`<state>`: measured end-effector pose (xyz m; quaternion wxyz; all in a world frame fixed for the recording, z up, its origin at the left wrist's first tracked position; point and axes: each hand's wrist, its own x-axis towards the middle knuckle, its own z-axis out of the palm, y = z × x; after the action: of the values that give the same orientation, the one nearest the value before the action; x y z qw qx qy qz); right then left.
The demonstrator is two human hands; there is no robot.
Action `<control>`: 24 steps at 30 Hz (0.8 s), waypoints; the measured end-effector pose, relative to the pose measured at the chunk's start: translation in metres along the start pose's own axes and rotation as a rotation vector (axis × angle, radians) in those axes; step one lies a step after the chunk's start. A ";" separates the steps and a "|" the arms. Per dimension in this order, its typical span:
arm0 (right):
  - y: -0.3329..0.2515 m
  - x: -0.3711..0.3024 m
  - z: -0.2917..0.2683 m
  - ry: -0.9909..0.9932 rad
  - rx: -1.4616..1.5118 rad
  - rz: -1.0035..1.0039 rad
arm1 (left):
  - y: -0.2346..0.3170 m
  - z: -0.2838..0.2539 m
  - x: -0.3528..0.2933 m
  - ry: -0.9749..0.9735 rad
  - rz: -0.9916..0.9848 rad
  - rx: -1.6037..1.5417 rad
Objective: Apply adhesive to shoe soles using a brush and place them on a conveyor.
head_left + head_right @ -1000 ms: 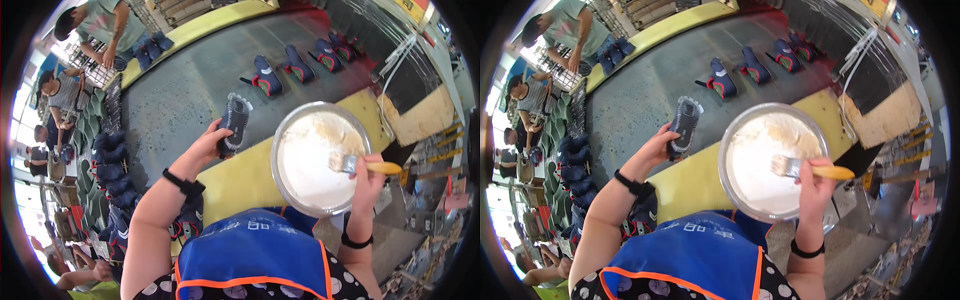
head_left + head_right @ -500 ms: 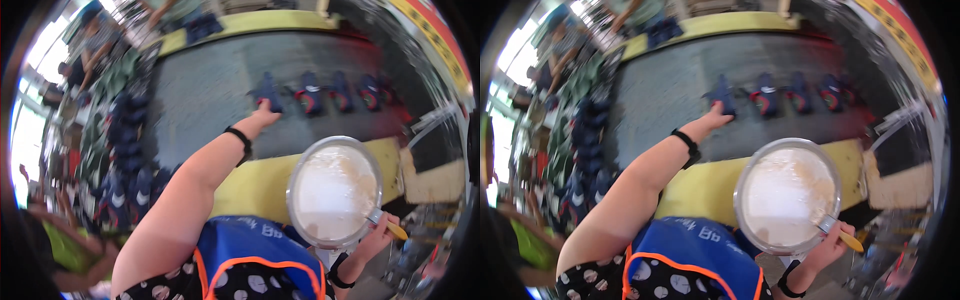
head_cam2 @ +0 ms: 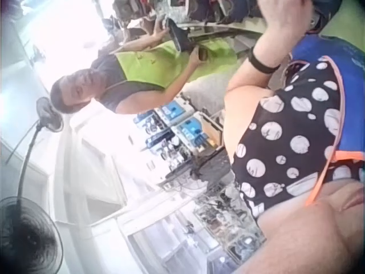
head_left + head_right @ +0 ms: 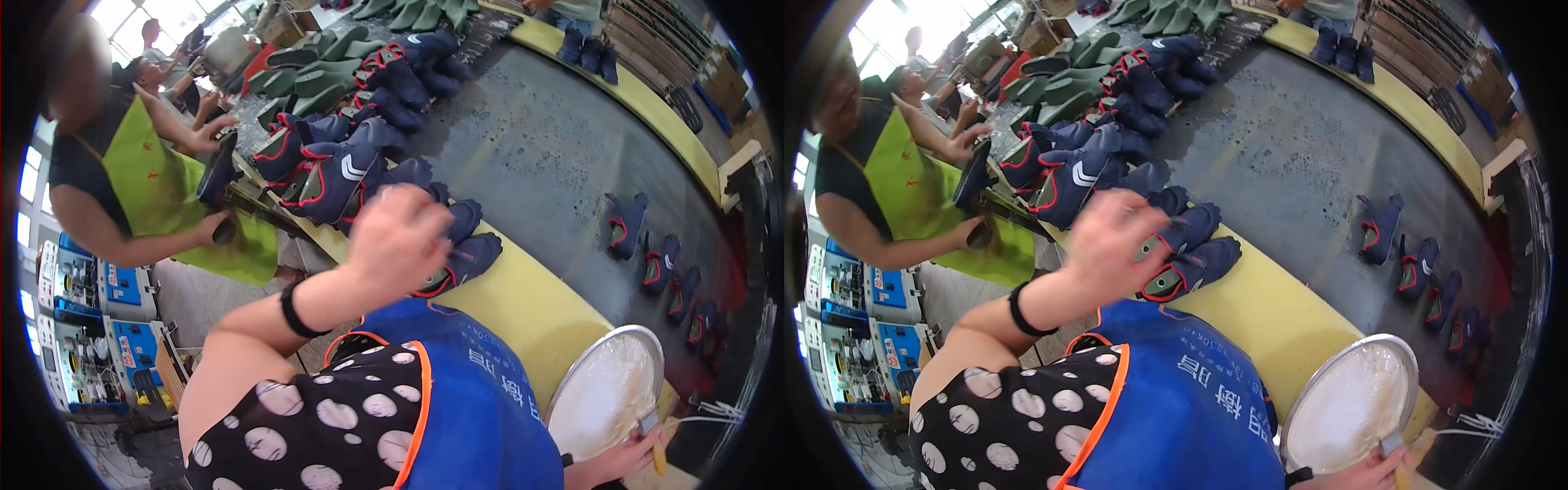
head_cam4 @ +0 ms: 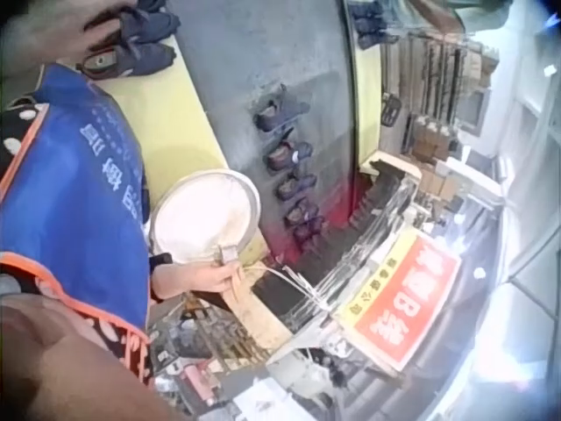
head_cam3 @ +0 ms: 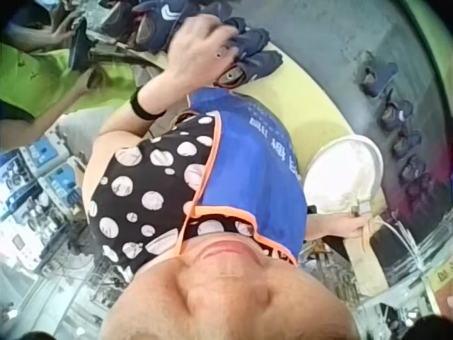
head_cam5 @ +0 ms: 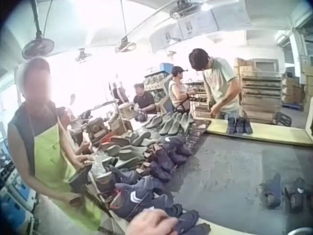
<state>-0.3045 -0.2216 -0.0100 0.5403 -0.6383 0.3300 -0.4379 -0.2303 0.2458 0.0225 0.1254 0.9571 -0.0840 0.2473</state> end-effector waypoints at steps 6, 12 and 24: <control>-0.029 -0.014 0.030 -0.256 0.047 -0.125 | -0.079 -0.019 -0.013 -0.058 -0.513 0.541; -0.046 -0.022 0.037 -0.237 0.052 -0.139 | -0.110 -0.012 -0.002 -0.161 -0.739 0.461; -0.093 -0.065 0.059 -0.180 -0.273 -0.354 | -0.107 -0.036 -0.016 -0.096 -0.773 0.181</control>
<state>-0.2811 -0.1213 0.0660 0.3910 -0.7899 0.2196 -0.4183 -0.2365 0.3598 0.0239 0.1202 0.9358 0.2988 0.1435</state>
